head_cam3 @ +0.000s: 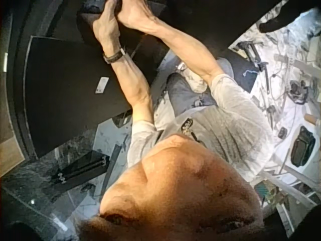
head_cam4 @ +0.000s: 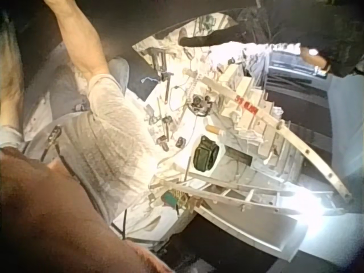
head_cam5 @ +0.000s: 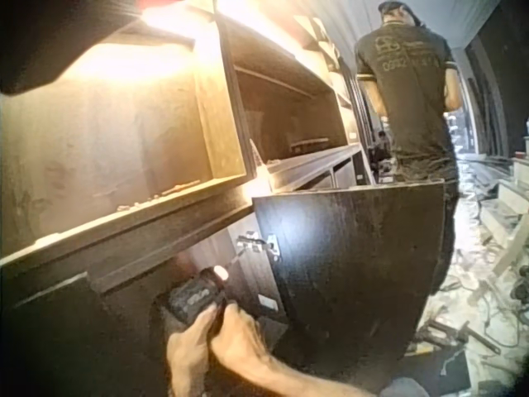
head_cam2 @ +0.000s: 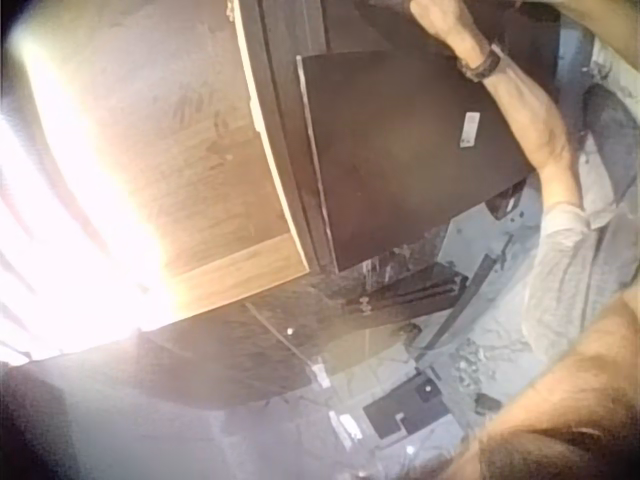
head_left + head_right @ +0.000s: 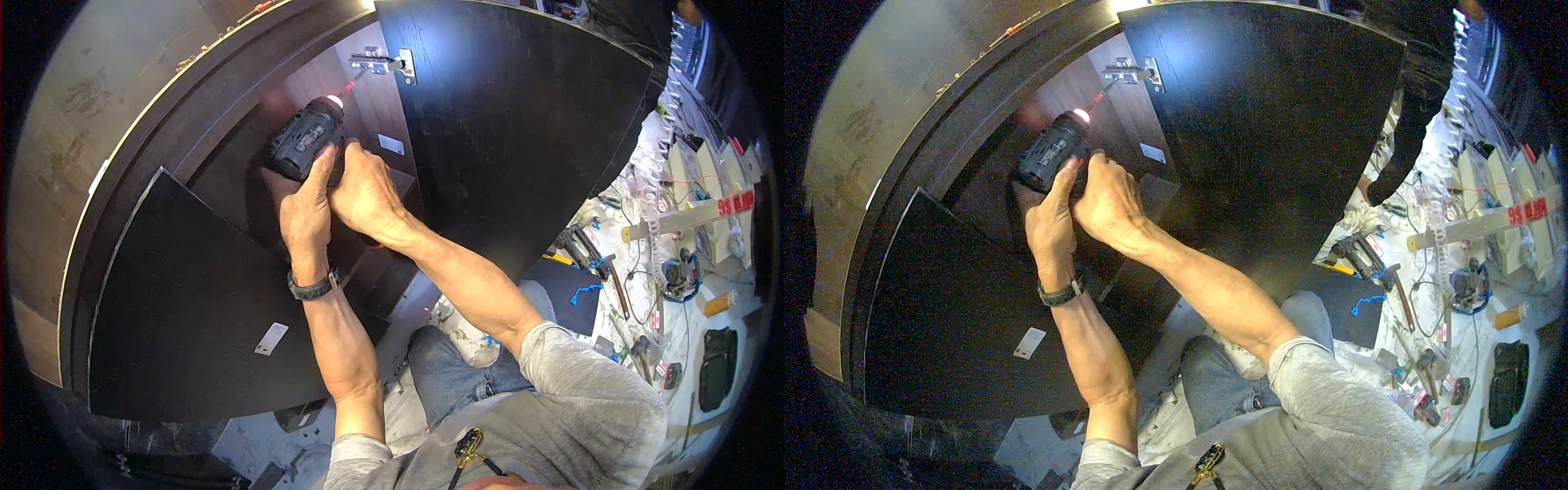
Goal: The person installs cabinet doors by positioning the door panels onto the cabinet frame, fastening the hinges with screws using an electric screwdriver, and opening and closing the doors by hand.
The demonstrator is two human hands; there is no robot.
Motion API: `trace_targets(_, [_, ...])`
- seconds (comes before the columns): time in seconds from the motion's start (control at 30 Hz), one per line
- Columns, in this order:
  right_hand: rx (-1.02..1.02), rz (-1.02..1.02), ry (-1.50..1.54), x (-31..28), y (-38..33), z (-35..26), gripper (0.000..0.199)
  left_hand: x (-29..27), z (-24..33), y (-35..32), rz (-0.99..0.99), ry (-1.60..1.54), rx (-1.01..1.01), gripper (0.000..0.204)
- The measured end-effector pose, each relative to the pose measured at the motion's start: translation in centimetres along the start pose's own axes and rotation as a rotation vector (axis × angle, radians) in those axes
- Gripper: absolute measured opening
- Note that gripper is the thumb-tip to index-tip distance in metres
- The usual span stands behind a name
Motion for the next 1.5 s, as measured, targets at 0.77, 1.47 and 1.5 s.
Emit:
trace_targets(0.77, [0.019,0.044,0.054,-0.3,-0.1,0.3,0.031,-0.1,-1.3,0.5,-0.026,-0.048,0.042,0.065])
trace_targets(1.47, [-0.014,0.069,0.067,-0.6,-0.2,0.2,0.025,0.4,0.8,-0.6,0.023,0.122,0.017,0.048])
trace_targets(1.5, [-0.015,0.069,0.068,-0.7,-0.3,0.1,0.025,0.3,0.8,-0.5,0.033,0.126,0.044,0.046])
Point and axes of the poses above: each hand's wrist, its own y-axis towards the middle knuckle, its own x-axis out of the palm, z = x × y, the point moved 7 cm from there along y, towards the middle knuckle, and after that the axes turned 8 degrees about -y, right-handed, at the moved point
